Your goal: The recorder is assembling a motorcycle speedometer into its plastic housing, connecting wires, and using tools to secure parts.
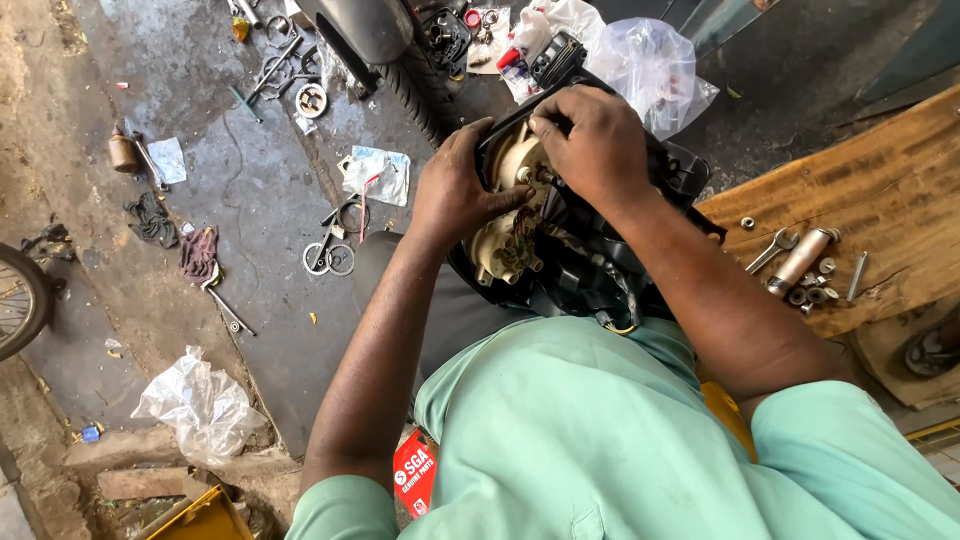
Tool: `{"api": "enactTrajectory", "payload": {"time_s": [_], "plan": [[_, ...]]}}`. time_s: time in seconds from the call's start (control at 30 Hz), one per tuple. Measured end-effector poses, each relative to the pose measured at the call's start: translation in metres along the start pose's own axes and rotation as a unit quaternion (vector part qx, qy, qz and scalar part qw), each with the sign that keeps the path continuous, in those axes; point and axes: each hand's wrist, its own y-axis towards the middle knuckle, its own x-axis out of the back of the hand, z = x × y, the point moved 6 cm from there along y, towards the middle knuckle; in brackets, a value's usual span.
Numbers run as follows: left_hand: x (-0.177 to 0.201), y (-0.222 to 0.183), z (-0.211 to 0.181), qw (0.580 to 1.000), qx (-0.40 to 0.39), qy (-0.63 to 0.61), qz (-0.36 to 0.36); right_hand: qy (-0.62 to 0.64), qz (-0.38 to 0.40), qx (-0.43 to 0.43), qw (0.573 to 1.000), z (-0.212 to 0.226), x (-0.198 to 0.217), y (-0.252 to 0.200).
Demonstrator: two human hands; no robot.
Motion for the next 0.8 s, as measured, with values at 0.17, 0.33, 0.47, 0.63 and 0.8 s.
{"api": "enactTrajectory", "payload": {"time_s": [0.17,0.33,0.47,0.63,0.8], "plan": [[-0.001,0.001,-0.002,1.000,-0.008,0.007,-0.002,-0.104,0.000,0.018,0.994,-0.004,-0.007,0.002],[-0.001,0.000,-0.002,1.000,0.011,0.007,0.003,-0.153,0.023,0.027,0.988,0.003,-0.005,0.002],[0.000,0.000,-0.005,1.000,-0.009,0.015,-0.008,-0.175,0.030,0.030,0.984,0.005,-0.004,0.001],[0.000,0.000,-0.006,0.999,-0.023,0.021,-0.016,-0.201,0.019,0.034,0.979,0.004,-0.006,0.003],[0.002,0.000,-0.007,0.999,-0.024,0.020,-0.019,-0.193,0.033,0.018,0.980,0.014,0.003,0.006]]}}
